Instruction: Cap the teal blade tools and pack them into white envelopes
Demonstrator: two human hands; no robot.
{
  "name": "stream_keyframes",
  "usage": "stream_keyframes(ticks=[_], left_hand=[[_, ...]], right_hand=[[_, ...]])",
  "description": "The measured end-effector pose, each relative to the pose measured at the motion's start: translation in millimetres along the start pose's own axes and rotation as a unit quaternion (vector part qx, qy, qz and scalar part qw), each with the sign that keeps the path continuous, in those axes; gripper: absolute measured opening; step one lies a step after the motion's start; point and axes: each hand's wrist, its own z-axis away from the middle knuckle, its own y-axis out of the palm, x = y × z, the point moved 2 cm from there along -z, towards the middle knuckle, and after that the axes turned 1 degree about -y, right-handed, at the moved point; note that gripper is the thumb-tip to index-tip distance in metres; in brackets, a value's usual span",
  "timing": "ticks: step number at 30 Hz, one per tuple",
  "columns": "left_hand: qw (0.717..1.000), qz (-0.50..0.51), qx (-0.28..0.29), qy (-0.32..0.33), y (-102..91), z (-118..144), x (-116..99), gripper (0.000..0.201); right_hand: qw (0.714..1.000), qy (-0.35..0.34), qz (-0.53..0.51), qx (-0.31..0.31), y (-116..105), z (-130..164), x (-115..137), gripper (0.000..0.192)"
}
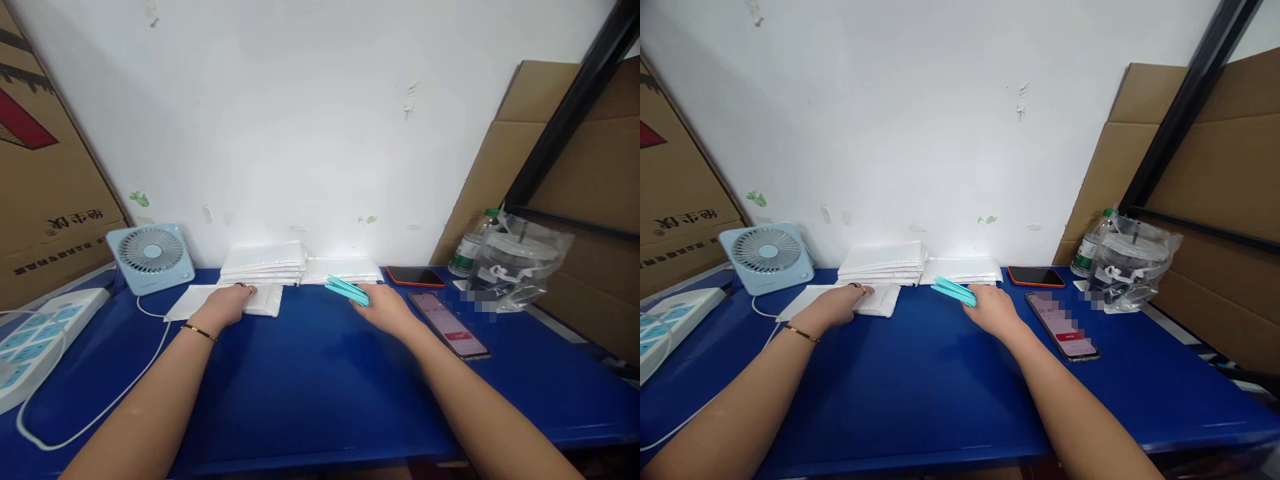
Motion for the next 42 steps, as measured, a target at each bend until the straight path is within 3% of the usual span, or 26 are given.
stream_keyframes(ticks=[3,7,9,12,16,19,22,28,36,39,42], left_hand=[[0.996,-0.023,-0.091,-0.005,-11.1,-4.5,-7.0,0.045],[0.982,-0.025,-0.185,0.027,-42.3,-8.4,-40.8,0.042],[0.984,0.009,-0.168,0.067,-46.8,-12.2,-60.4,0.044],[0.983,0.041,-0.132,0.123,-34.7,-17.7,-79.0,0.051],[0.985,0.056,-0.066,0.150,-4.1,-22.1,-75.3,0.103],[0.989,0.075,-0.029,0.125,8.9,-25.7,-63.9,0.117],[0.988,0.105,-0.014,0.108,10.8,-28.0,-59.2,0.103],[0.966,0.142,-0.106,0.186,0.5,-19.9,-69.1,0.048],[0.944,0.224,-0.123,0.210,-9.1,-12.1,-90.2,0.035],[0.940,0.212,-0.130,0.235,-10.4,-9.2,-103.3,0.035],[0.941,0.186,-0.141,0.246,-10.5,-6.2,-114.0,0.036]], right_hand=[[1.000,-0.004,-0.014,-0.001,-3.1,0.1,-3.3,0.022],[0.999,-0.017,-0.045,-0.003,-11.1,2.2,-8.9,0.024],[0.998,-0.018,-0.052,0.004,-15.2,3.4,-13.0,0.024],[0.999,-0.012,-0.028,0.013,-17.5,3.2,-20.1,0.024],[0.999,0.003,0.036,0.032,-10.7,-1.7,-29.2,0.024],[0.997,-0.005,0.069,0.045,-2.7,-5.5,-32.1,0.023],[0.995,-0.018,0.089,0.048,3.4,-7.7,-31.8,0.020],[0.988,-0.011,0.141,0.060,9.5,-11.0,-33.7,0.018],[0.979,-0.077,0.180,0.057,11.1,-8.7,-14.5,0.015],[0.978,-0.100,0.174,0.054,12.4,-4.7,-1.2,0.034],[0.980,-0.110,0.157,0.056,12.8,-0.8,5.8,0.073]])
